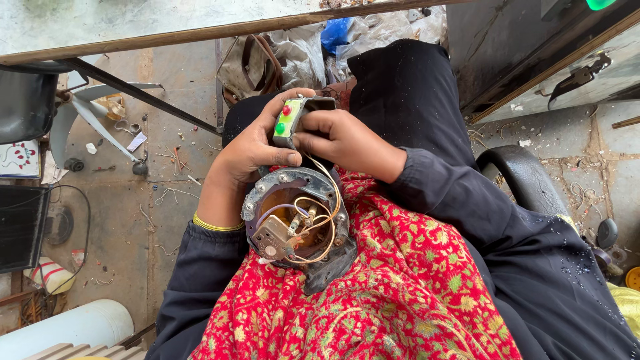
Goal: The person disassembles a small electric motor, removes the end cap, and manipulates internal wiring and components using pliers and screwdrivers. They adjust wires and parts within the motor housing while seated, then reposition the assembly on their lap to continue working.
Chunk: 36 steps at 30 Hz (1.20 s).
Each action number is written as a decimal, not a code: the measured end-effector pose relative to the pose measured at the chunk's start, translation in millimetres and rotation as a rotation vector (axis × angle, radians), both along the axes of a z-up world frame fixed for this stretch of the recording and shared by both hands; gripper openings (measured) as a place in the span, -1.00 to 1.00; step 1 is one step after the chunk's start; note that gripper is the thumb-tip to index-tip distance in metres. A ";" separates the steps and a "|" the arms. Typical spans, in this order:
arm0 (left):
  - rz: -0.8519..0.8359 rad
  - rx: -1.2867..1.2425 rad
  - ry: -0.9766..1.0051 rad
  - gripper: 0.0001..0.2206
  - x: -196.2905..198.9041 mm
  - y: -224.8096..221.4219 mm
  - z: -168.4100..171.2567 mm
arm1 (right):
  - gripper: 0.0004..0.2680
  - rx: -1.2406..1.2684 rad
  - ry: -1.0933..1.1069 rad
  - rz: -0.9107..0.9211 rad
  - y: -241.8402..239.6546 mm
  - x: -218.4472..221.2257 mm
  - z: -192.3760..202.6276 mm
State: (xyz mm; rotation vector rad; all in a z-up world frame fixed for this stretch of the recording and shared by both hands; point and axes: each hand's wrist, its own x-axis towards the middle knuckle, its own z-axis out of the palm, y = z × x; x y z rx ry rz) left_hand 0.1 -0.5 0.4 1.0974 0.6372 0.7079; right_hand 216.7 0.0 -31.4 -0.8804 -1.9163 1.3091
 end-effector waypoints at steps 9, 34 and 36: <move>0.053 0.097 0.087 -0.17 2.1 1.5 -11.4 | -0.86 0.529 -0.305 -0.003 -4.0 4.0 26.4; 0.288 -0.009 -0.150 -0.26 -10.3 1.8 -71.8 | -0.85 0.818 -0.728 -0.795 145.7 229.2 15.5; 0.327 -0.098 -0.196 -0.31 -11.2 1.0 -74.4 | -0.86 0.844 -0.700 -0.854 161.0 258.1 19.0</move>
